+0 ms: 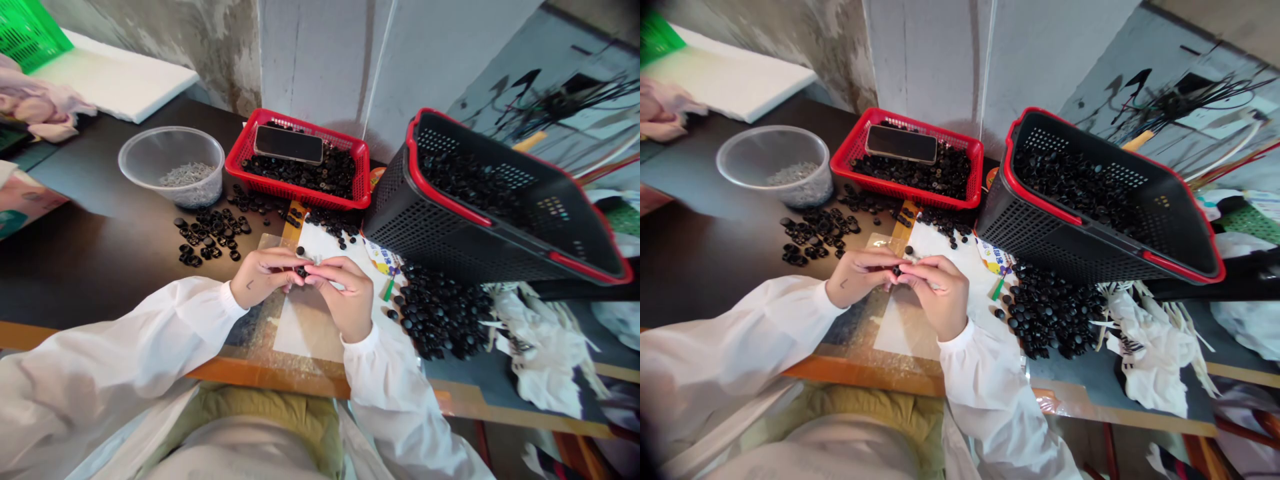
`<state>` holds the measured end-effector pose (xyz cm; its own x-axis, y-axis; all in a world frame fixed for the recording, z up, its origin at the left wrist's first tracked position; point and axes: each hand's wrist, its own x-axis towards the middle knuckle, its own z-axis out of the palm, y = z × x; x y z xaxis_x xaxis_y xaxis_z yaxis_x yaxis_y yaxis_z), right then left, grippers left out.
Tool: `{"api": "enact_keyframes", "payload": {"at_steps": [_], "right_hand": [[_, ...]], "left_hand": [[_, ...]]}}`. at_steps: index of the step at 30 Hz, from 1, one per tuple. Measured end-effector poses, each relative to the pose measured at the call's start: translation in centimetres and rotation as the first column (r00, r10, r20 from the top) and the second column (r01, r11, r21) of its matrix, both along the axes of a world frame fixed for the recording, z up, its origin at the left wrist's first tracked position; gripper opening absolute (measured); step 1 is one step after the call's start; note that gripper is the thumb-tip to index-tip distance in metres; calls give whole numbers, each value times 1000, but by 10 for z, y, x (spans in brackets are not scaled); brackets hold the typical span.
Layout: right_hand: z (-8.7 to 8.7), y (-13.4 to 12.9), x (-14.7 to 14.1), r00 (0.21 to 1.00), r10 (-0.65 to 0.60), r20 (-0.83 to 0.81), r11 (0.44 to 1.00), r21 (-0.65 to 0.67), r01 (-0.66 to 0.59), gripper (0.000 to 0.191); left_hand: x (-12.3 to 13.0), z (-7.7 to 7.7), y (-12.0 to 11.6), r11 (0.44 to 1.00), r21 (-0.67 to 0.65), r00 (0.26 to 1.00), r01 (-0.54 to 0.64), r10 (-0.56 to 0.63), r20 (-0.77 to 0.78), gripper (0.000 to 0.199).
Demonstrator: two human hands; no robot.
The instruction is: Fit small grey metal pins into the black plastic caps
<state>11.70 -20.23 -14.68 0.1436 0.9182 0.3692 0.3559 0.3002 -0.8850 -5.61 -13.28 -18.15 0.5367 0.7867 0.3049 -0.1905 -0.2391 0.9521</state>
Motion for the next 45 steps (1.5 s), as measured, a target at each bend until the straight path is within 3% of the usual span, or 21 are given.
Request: {"api": "enact_keyframes", "payload": {"at_steps": [5, 10, 18, 28, 33, 36, 40, 45], "right_hand": [[0, 0, 0, 1000, -1, -22, 994, -109, -1, 8], [0, 0, 0, 1000, 22, -8, 993, -119, -23, 7], [-1, 2, 0, 995, 10, -95, 991, -129, -22, 9], [-6, 3, 1, 992, 36, -122, 985, -164, -55, 12], [-13, 6, -1, 960, 16, -280, 973, -216, -79, 28], [-15, 9, -1, 903, 71, -423, 956, -229, -182, 45], [-15, 10, -2, 814, 231, -534, 881, -241, -408, 54], [-19, 9, -2, 821, 230, -522, 856, -293, -425, 58]], "left_hand": [[1, 2, 0, 998, 44, 997, -48, 50, -52, 25], [-2, 4, 1, 992, 116, 994, -53, 63, -86, 26], [2, 4, 0, 997, -16, 997, -69, 69, -40, 28], [2, 4, 0, 998, 18, 998, -53, 53, -22, 29], [1, 0, -1, 999, 24, 999, -27, 28, -26, 26], [0, -1, 1, 995, 94, 998, -14, 19, -58, 25], [-1, -2, 3, 953, 285, 989, -105, 130, -73, 25], [-3, -3, 8, 891, 434, 954, -132, 233, -188, 29]]}}
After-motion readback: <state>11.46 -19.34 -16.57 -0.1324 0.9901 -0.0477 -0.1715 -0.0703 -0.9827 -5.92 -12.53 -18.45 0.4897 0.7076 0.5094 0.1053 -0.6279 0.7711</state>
